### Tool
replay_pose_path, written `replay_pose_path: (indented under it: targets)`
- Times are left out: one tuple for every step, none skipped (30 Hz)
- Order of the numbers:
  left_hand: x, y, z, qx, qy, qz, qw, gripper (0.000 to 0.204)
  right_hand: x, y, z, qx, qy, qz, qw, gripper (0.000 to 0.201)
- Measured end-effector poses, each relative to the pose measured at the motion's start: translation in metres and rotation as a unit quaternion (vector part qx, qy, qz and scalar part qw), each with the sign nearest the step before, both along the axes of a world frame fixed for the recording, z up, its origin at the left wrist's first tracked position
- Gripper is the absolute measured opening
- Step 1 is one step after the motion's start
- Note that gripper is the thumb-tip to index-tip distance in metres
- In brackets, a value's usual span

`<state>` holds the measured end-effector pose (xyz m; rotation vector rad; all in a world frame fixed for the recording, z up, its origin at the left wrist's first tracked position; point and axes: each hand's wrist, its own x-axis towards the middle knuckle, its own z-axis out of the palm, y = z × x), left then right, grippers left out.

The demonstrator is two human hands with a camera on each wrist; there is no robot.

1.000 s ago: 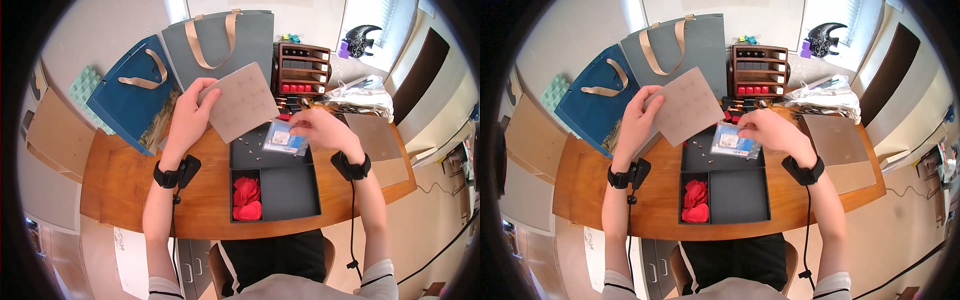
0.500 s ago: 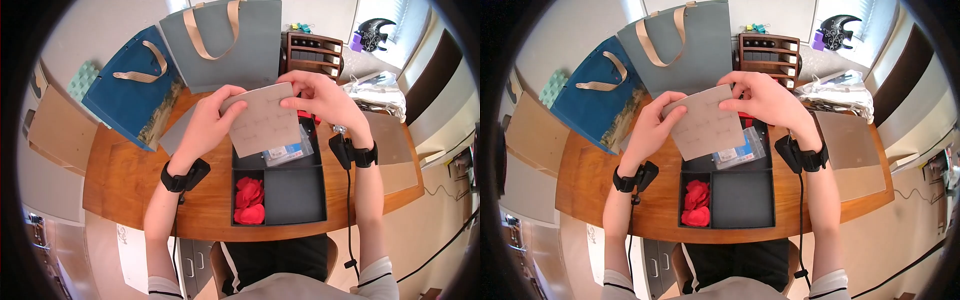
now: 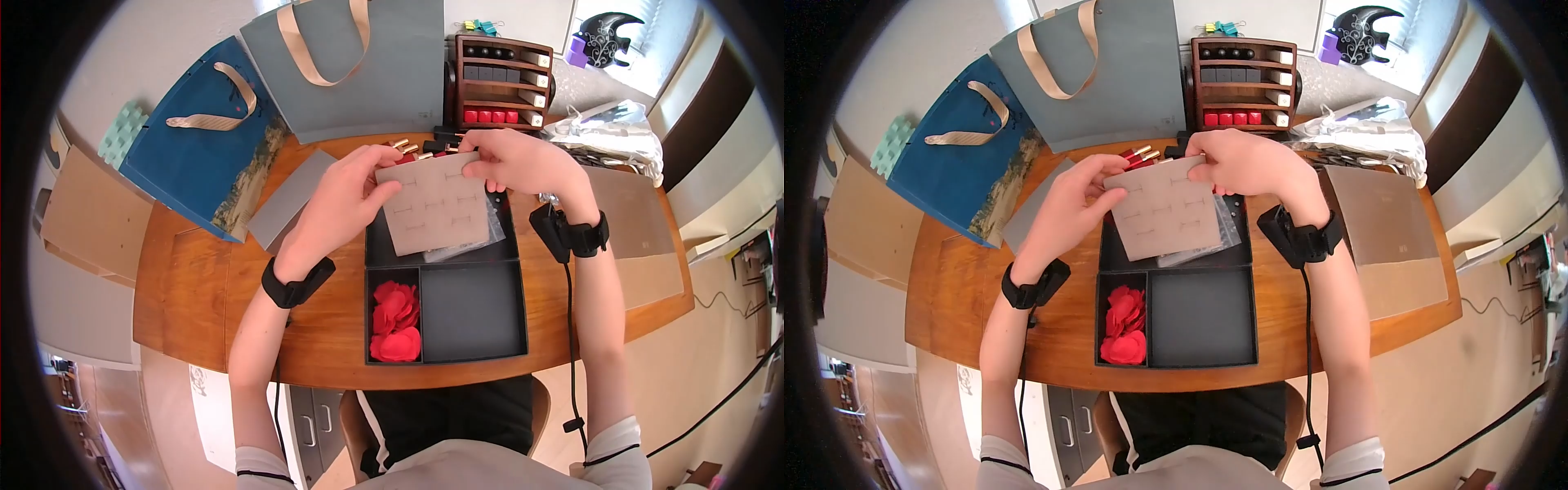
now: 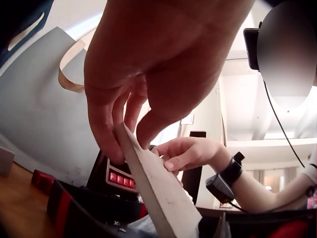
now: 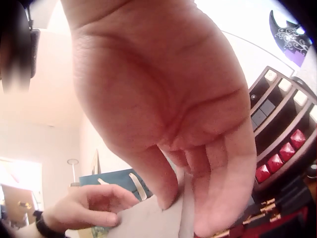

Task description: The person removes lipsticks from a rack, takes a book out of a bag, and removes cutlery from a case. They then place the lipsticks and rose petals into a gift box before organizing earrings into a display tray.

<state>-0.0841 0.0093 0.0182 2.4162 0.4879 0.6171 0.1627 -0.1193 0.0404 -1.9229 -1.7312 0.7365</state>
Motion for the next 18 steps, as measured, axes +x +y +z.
replay_pose_path:
  targets:
    - [-0.001,-0.001,-0.001,0.01,0.008,-0.003,1.0,0.036,0.001,0.0,0.0,-0.007,0.002,-0.001,1.0,0.03]
    - [-0.001,-0.002,0.0,0.007,0.011,-0.006,1.0,0.036,0.002,0.001,-0.001,-0.025,0.006,-0.002,1.0,0.031]
    - [-0.001,-0.004,0.002,0.005,0.015,-0.009,1.0,0.036,0.005,0.001,-0.002,-0.042,0.01,-0.004,0.999,0.032]
    - [-0.001,-0.005,0.003,0.002,0.017,-0.013,1.0,0.036,0.007,0.001,-0.003,-0.061,0.013,-0.007,0.998,0.033]
    - [-0.001,-0.004,0.002,0.003,0.021,-0.019,1.0,0.036,0.008,0.001,-0.005,-0.075,0.014,-0.008,0.997,0.034]
    - [-0.001,-0.002,-0.001,0.005,0.024,-0.024,0.999,0.036,0.009,0.002,-0.008,-0.09,0.014,-0.009,0.996,0.035]
    - [-0.002,-0.001,-0.002,0.007,0.028,-0.029,0.999,0.036,0.01,0.004,-0.01,-0.104,0.014,-0.01,0.994,0.036]
    - [-0.001,-0.001,-0.002,0.022,0.04,-0.031,0.998,0.036,0.01,0.006,-0.011,-0.119,-0.023,-0.013,0.993,0.038]
    - [-0.002,0.0,-0.002,0.036,0.051,-0.033,0.998,0.036,0.009,0.008,-0.011,-0.133,-0.061,-0.016,0.989,0.041]
    - [-0.002,0.0,-0.003,0.05,0.062,-0.034,0.996,0.036,0.008,0.01,-0.011,-0.147,-0.1,-0.019,0.984,0.044]
    - [-0.004,0.002,-0.004,0.067,0.07,-0.037,0.995,0.035,0.006,0.011,-0.01,-0.143,-0.127,-0.019,0.981,0.045]
    - [-0.006,0.004,-0.007,0.085,0.077,-0.041,0.993,0.035,0.003,0.01,-0.009,-0.139,-0.154,-0.02,0.978,0.046]
    - [-0.007,0.006,-0.01,0.103,0.085,-0.044,0.99,0.035,0.001,0.009,-0.008,-0.135,-0.18,-0.021,0.974,0.047]
    - [-0.008,0.007,-0.012,0.104,0.092,-0.045,0.989,0.034,-0.001,0.006,-0.008,-0.117,-0.171,-0.029,0.978,0.046]
    - [-0.008,0.008,-0.014,0.105,0.099,-0.045,0.988,0.033,-0.003,0.003,-0.007,-0.1,-0.161,-0.037,0.981,0.044]
    - [-0.009,0.009,-0.015,0.106,0.106,-0.046,0.988,0.033,-0.005,0.001,-0.006,-0.083,-0.152,-0.045,0.984,0.042]
    - [-0.009,0.009,-0.014,0.103,0.113,-0.047,0.987,0.032,-0.005,0.002,-0.006,-0.094,-0.143,-0.059,0.983,0.04]
    - [-0.009,0.009,-0.014,0.1,0.12,-0.049,0.987,0.032,-0.005,0.003,-0.006,-0.106,-0.135,-0.073,0.982,0.039]
